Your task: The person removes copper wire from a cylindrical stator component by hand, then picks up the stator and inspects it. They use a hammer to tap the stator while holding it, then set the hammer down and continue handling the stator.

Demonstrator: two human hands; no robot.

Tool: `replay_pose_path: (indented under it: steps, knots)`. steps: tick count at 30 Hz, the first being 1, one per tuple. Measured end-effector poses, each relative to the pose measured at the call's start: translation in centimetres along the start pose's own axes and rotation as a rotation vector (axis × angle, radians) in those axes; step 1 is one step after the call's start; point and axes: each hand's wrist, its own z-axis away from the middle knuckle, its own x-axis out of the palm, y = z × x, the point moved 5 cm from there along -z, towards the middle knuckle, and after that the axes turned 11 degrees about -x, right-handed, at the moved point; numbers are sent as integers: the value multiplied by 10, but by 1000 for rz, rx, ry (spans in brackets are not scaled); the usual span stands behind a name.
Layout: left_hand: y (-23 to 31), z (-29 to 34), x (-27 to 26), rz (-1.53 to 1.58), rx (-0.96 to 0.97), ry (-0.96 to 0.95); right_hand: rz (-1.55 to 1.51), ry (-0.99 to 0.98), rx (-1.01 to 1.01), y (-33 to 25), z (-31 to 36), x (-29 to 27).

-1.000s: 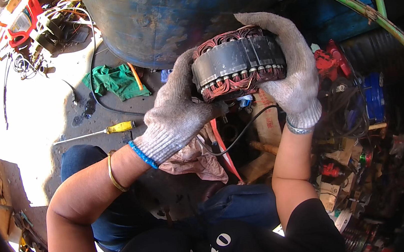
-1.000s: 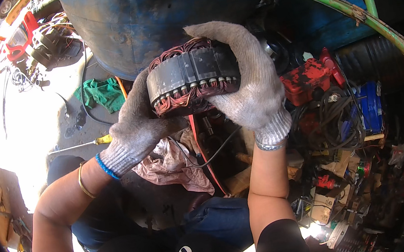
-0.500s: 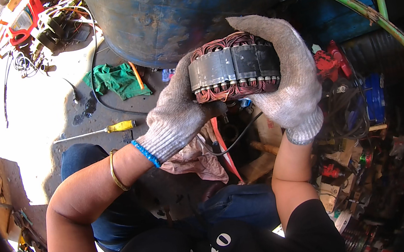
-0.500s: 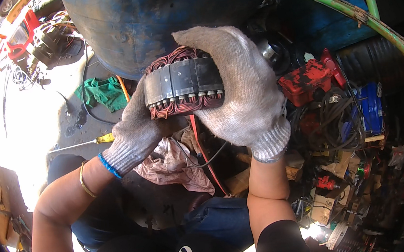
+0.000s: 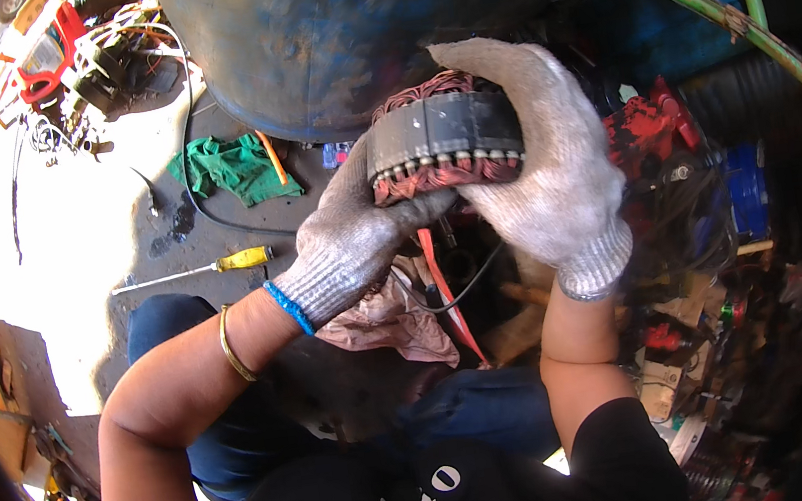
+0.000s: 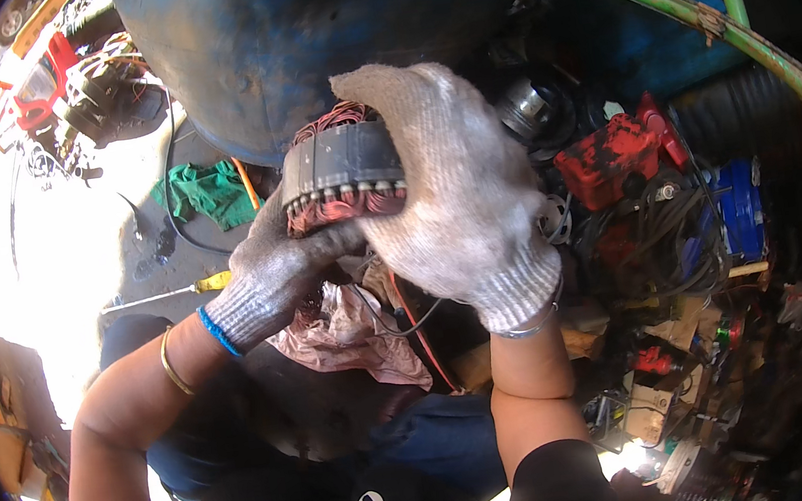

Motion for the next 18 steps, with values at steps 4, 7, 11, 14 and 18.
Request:
replay_pose_path:
  steps: [4,7,11,14,18]
  knots:
    - [-13,0,-15,155,-260,102,-282,-127,211,9,7,2]
    - [-11,-2,-20,-197,-158,-14,-872,-116,354,20,13,-4]
    - [-17,-3,-15,-191,-91,-189,-921,-52,439,39,18,-6]
    - [-22,-2,-5,-159,-152,-328,-901,-21,417,47,19,1]
    - [-38,3,11,599,-698,-521,-882,-10,458,55,24,10]
